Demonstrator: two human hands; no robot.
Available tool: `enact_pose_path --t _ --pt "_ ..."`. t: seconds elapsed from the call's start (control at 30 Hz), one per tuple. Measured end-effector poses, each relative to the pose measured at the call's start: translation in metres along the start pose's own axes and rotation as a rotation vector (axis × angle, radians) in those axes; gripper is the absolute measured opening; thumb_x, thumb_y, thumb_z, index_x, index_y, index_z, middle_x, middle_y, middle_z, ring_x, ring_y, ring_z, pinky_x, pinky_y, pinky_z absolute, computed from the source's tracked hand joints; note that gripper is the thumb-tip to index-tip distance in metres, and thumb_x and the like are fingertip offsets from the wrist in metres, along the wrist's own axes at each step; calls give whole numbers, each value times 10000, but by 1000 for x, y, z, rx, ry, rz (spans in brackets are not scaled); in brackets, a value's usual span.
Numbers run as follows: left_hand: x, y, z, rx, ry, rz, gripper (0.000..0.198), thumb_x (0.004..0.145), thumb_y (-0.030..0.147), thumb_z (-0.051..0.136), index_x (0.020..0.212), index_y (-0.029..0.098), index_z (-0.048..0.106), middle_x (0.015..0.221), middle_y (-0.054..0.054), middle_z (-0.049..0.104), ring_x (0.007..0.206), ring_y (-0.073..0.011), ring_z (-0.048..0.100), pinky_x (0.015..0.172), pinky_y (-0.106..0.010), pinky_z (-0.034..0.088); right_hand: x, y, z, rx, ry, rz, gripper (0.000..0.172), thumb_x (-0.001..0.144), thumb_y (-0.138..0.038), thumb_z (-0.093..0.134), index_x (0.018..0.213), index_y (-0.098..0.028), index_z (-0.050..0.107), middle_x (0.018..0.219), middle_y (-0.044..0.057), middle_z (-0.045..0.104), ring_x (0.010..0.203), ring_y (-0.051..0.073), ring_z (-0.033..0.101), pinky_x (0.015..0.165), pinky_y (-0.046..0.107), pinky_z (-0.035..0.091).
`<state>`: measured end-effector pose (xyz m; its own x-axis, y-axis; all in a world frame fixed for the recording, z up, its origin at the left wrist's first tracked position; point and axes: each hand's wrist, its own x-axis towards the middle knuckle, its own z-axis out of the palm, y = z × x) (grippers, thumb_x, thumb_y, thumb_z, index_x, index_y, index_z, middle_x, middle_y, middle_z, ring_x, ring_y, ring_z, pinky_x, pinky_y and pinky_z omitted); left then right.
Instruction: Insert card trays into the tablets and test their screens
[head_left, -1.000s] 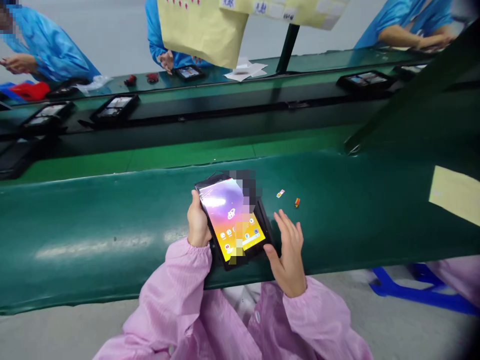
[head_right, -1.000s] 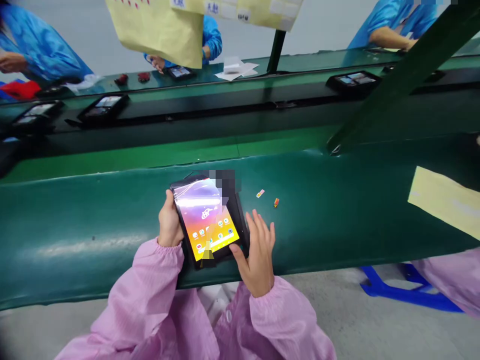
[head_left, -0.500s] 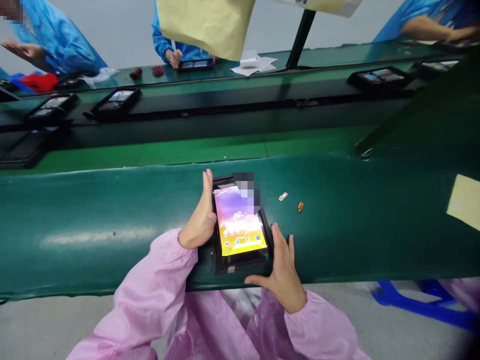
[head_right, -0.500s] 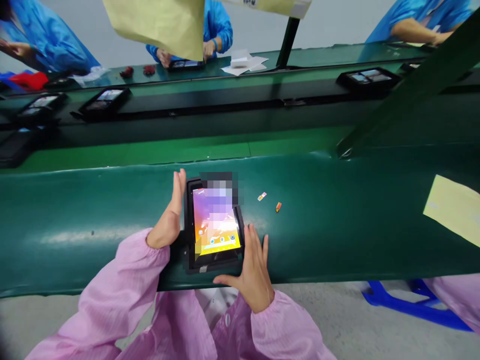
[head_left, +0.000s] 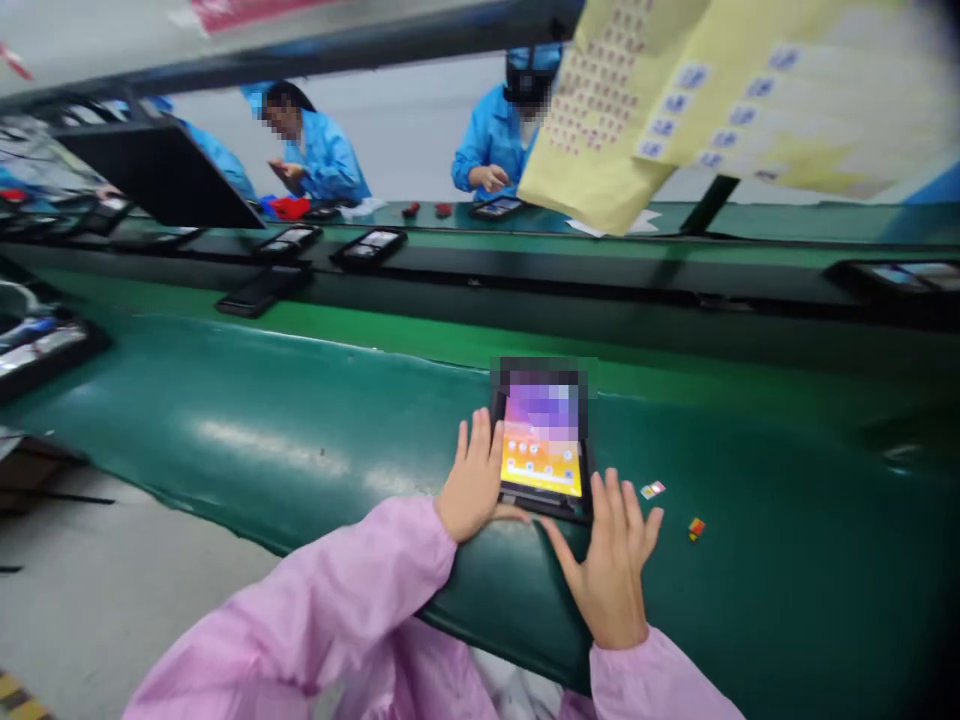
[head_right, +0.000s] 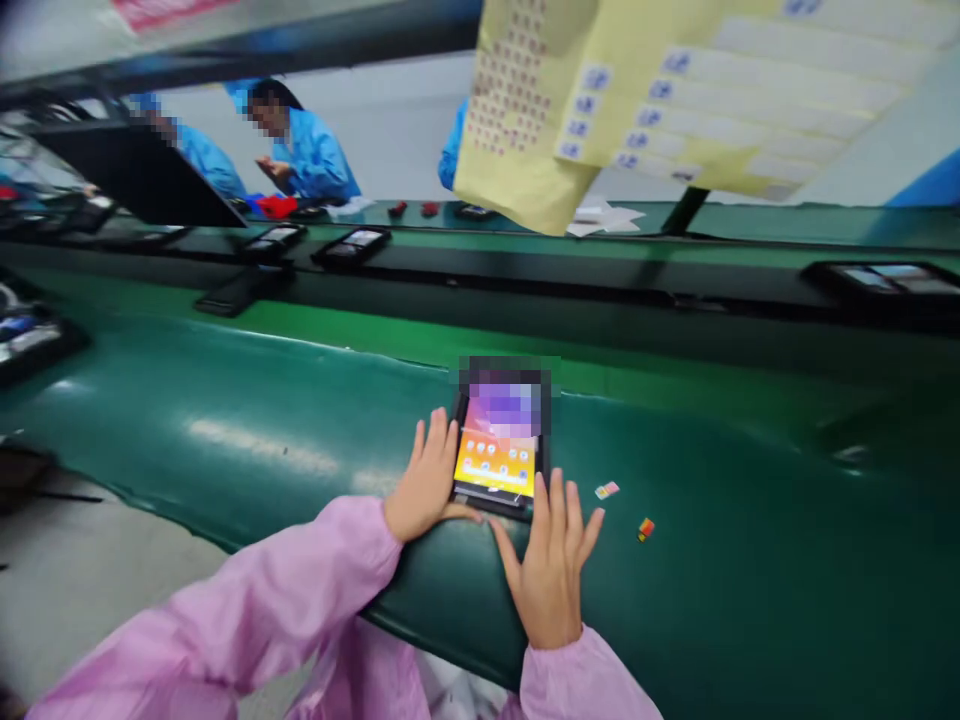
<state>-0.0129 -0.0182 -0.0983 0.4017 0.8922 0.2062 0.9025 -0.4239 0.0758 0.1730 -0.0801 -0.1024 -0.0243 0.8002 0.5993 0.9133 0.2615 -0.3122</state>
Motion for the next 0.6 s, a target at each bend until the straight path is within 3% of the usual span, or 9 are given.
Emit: enact_pose_path --t 0.1,0.17,0.27,0.33,0.4,0.5,0.57,0.6 --pt "74 -26 -1 -6 30 -43 1180 765 776 435 1426 -157 142 1494 -393 163 1445 -433 68 1170 -556 173 12 -5 8 64 101 14 661 923 -447 502 1472 -127 322 1445 213 442 1387 370 336 1110 650 212" --pt "124 -36 0 -53 19 15 1136 792 749 426 1447 -128 124 1508 -343 215 1452 -372 156 1188 -446 206 9 -5 10 102 99 43 618 929 -456 477 1436 -114 382 1412 218 475 1365 372 369 1105 646 227" --pt "189 -40 8 -81 13 19 1073 796 715 469 1470 -59 154 1502 -309 281 1424 -310 297 1168 -371 276 0 -1 15 155 31 66 654 932 -527 419 1424 -96 392 1397 228 479 1354 383 373 1091 643 261" --pt "219 -34 15 -117 38 8 989 819 664 494 1449 -51 228 1502 -319 271 1424 -321 295 1140 -373 323 -3 1 17 176 -13 61 676 932 -549 395 1441 -104 364 1406 221 470 1355 384 369 1089 640 272" --pt "236 -25 19 -148 82 -1 888 854 623 473 1405 -55 313 1500 -333 261 1429 -338 274 1112 -381 353 -3 5 19 172 -52 49 677 937 -545 378 1457 -114 339 1419 219 456 1353 393 371 1083 648 280" --pt "241 -22 17 -158 167 -38 822 862 640 421 1361 -13 386 1491 -318 295 1416 -344 303 1101 -416 355 -7 16 21 141 -115 30 682 939 -515 385 1487 -120 289 1440 227 432 1344 427 377 1051 676 315" --pt "231 -44 6 -151 233 -92 787 872 631 398 1365 17 383 1477 -288 339 1407 -324 329 1105 -427 346 -17 25 25 128 -168 -6 710 926 -491 428 1515 -142 237 1460 222 415 1334 447 392 1010 681 370" --pt "224 -65 -2 -143 264 -135 747 892 598 388 1370 25 374 1466 -272 365 1403 -302 341 1109 -413 339 -24 28 29 124 -187 -29 724 919 -480 448 1527 -164 213 1460 214 420 1317 454 418 977 677 408"
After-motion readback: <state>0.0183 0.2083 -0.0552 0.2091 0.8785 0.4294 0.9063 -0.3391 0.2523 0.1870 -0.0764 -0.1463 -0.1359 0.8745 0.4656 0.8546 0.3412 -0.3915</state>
